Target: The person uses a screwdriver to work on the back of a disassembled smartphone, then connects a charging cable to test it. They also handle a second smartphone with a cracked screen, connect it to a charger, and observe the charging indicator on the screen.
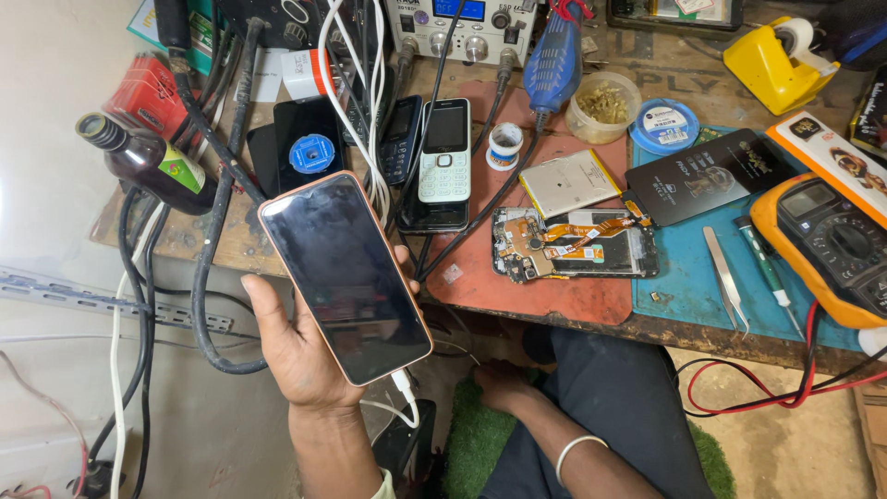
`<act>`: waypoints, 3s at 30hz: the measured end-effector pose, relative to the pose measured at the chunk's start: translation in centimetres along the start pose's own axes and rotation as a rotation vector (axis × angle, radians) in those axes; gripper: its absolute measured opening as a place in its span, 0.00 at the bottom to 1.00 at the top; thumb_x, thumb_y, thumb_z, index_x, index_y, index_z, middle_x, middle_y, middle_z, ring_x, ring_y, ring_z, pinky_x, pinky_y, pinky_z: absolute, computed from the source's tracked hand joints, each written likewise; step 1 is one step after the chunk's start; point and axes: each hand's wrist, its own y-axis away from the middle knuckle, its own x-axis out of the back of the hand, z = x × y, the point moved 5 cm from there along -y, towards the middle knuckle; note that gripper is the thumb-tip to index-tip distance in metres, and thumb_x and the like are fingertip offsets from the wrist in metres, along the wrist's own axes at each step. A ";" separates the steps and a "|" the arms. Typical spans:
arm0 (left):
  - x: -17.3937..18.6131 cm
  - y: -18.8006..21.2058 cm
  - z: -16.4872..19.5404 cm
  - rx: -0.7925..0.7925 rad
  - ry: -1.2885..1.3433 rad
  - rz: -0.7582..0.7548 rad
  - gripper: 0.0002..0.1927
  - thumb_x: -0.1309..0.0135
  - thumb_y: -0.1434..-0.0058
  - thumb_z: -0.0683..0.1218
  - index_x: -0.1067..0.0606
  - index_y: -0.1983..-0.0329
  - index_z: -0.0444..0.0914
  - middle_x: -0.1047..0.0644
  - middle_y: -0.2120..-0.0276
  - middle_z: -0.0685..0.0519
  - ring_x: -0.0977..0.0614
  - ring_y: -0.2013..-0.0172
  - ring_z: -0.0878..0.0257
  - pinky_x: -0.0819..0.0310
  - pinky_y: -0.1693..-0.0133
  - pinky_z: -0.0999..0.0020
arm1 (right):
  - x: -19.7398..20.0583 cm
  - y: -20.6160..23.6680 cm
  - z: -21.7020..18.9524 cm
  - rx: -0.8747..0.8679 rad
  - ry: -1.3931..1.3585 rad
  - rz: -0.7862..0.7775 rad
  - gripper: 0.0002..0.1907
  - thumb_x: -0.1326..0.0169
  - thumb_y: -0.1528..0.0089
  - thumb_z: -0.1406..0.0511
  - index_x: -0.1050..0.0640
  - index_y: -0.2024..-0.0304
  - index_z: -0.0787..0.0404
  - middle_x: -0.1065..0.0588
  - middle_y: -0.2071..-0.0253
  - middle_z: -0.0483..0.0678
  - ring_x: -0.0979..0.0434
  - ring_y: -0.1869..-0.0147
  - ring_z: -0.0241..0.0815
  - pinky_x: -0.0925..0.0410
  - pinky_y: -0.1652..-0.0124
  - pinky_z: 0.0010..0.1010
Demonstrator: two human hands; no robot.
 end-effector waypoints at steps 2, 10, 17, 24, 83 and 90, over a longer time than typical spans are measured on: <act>-0.3 0.0 -0.3 0.037 0.145 -0.074 0.51 0.78 0.28 0.76 0.43 0.21 0.31 0.28 0.38 0.31 0.21 0.43 0.40 0.23 0.45 0.42 | -0.1 -0.3 0.4 -0.019 -0.043 0.011 0.14 0.48 0.41 0.70 0.21 0.53 0.57 0.25 0.47 0.57 0.24 0.40 0.58 0.30 0.46 0.50; -0.4 0.0 -0.5 0.042 0.299 -0.138 0.46 0.78 0.24 0.72 0.45 0.20 0.33 0.31 0.35 0.30 0.23 0.41 0.35 0.25 0.44 0.33 | -0.6 -1.2 1.3 -0.110 -0.121 0.082 0.13 0.49 0.37 0.70 0.22 0.51 0.59 0.31 0.42 0.60 0.29 0.38 0.61 0.33 0.42 0.48; -0.1 0.0 -0.5 0.066 0.316 -0.136 0.44 0.76 0.24 0.71 0.45 0.20 0.34 0.32 0.34 0.31 0.23 0.41 0.36 0.25 0.43 0.34 | -0.7 -1.4 1.3 -0.097 -0.087 0.058 0.13 0.49 0.38 0.71 0.22 0.52 0.57 0.29 0.43 0.58 0.28 0.39 0.59 0.32 0.42 0.46; -0.1 -0.1 -0.4 0.046 0.327 -0.157 0.44 0.75 0.25 0.71 0.43 0.22 0.33 0.32 0.34 0.30 0.23 0.41 0.36 0.25 0.45 0.33 | -0.2 -1.0 1.0 -0.082 -0.082 0.085 0.13 0.49 0.39 0.71 0.22 0.52 0.56 0.28 0.44 0.58 0.26 0.40 0.59 0.31 0.43 0.47; 0.0 0.0 0.5 -0.102 0.446 -0.150 0.45 0.70 0.26 0.74 0.42 0.24 0.35 0.26 0.42 0.33 0.21 0.45 0.37 0.28 0.42 0.27 | 20.3 22.7 -16.6 0.530 -0.601 1.257 0.16 0.29 0.46 0.68 0.19 0.58 0.64 0.19 0.62 0.48 0.15 0.62 0.40 0.24 0.65 0.27; 1.0 0.1 1.3 -0.163 0.450 -0.116 0.45 0.68 0.28 0.74 0.42 0.21 0.39 0.25 0.39 0.34 0.21 0.43 0.36 0.29 0.41 0.25 | 21.8 23.0 -17.8 0.549 -0.487 1.303 0.14 0.29 0.46 0.69 0.18 0.59 0.64 0.19 0.64 0.47 0.16 0.63 0.42 0.25 0.64 0.29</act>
